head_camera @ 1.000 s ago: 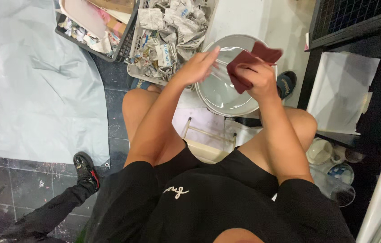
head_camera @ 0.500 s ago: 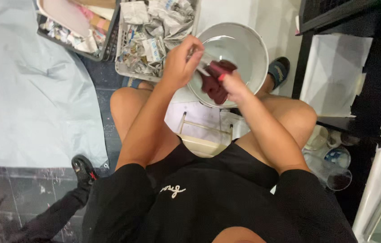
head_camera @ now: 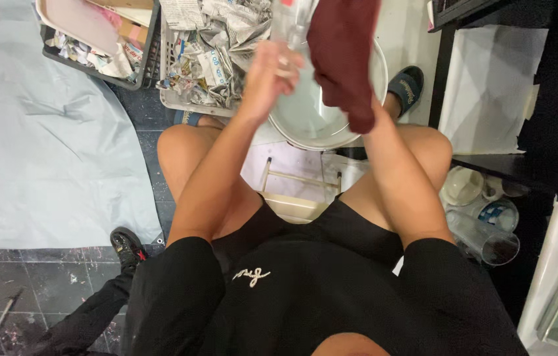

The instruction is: The person sits on the floor and wipes a clear glass tumbler and a white ceramic mug with a maroon cloth. The person repeatedly dips the cloth into a white bucket of water, wipes the exterior and interior of each item, and places the cleaned items on a nearby shelf.

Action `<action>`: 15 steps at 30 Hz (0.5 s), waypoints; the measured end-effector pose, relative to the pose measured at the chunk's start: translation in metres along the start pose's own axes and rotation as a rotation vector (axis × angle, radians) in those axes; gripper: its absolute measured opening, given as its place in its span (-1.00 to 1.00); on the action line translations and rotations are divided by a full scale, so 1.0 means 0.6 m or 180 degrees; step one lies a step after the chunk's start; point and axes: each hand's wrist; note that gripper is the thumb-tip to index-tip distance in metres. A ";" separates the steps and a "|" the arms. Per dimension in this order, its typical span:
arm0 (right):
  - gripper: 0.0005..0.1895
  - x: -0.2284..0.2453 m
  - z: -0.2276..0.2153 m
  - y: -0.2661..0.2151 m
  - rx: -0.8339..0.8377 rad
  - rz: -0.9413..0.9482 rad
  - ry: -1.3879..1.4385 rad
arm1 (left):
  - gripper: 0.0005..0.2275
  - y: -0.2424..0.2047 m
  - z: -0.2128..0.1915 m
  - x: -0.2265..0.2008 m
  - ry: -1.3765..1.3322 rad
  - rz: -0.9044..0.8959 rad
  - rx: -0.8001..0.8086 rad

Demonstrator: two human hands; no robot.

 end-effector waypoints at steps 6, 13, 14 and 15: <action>-0.67 -0.025 0.012 0.015 -0.0375 -0.0186 -0.0195 | -0.69 -0.028 0.038 0.008 0.1412 0.0187 0.0868; -0.62 0.035 0.024 -0.009 0.0036 -0.0436 -0.0797 | -0.81 -0.057 0.024 -0.127 0.2974 0.1252 0.0215; -0.59 0.043 0.027 -0.013 0.0260 -0.0738 -0.1105 | -0.83 -0.059 0.030 -0.139 0.2541 0.0943 0.0023; -0.54 0.051 0.030 -0.018 0.0493 -0.1031 -0.1414 | -0.76 -0.059 0.036 -0.149 0.2639 0.1210 0.0069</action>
Point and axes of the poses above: each hand's wrist, its own y-axis towards the middle knuckle, its own z-axis out of the palm, x = y × z, and after that the axes turned 7 degrees about x, right-handed
